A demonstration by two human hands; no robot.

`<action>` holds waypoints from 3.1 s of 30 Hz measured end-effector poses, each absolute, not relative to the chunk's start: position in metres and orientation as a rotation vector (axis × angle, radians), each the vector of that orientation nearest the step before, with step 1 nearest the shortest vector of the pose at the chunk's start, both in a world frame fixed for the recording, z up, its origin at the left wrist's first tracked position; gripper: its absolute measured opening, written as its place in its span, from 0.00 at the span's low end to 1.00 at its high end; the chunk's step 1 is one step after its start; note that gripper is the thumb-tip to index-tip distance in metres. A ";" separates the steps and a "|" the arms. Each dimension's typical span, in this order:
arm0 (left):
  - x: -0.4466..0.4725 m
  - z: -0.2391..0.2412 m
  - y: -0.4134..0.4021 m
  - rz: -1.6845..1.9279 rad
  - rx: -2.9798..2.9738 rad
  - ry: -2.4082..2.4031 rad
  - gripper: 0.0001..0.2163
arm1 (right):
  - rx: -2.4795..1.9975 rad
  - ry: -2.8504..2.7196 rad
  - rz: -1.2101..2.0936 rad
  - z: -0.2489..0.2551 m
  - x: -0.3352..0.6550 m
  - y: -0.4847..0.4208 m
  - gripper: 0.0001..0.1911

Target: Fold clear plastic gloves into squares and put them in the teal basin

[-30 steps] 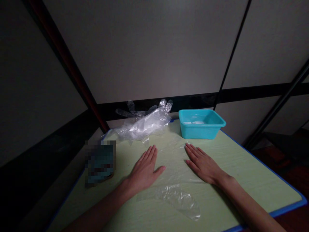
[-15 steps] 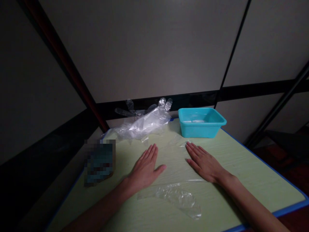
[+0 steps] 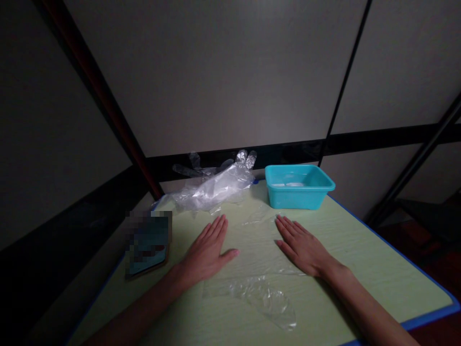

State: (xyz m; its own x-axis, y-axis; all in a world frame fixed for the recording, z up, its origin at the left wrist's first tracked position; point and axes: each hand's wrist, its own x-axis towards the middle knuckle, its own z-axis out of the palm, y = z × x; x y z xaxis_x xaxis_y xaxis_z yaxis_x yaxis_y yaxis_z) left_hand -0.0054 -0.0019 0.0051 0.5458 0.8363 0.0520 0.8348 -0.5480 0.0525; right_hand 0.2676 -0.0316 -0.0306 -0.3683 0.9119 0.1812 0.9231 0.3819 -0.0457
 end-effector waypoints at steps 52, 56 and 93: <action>-0.017 -0.005 -0.006 0.143 2.871 1.234 0.33 | -1.858 -2.366 -0.023 -0.033 0.296 -0.033 0.30; -0.017 -0.006 -0.006 0.148 2.875 1.230 0.32 | -1.864 -2.292 -0.024 -0.039 0.313 -0.032 0.30; -0.015 -0.013 -0.002 0.170 2.936 1.204 0.33 | -1.753 -2.443 -0.124 -0.024 0.228 -0.133 0.40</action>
State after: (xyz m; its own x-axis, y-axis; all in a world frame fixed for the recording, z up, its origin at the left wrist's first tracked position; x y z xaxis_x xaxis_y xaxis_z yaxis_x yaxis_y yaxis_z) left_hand -0.0153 -0.0021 -0.0125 0.7073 0.6979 0.1125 0.7017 -0.7124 0.0073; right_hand 0.2282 -0.1326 -0.0240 -0.3156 0.9361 0.1550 0.9470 0.3210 -0.0103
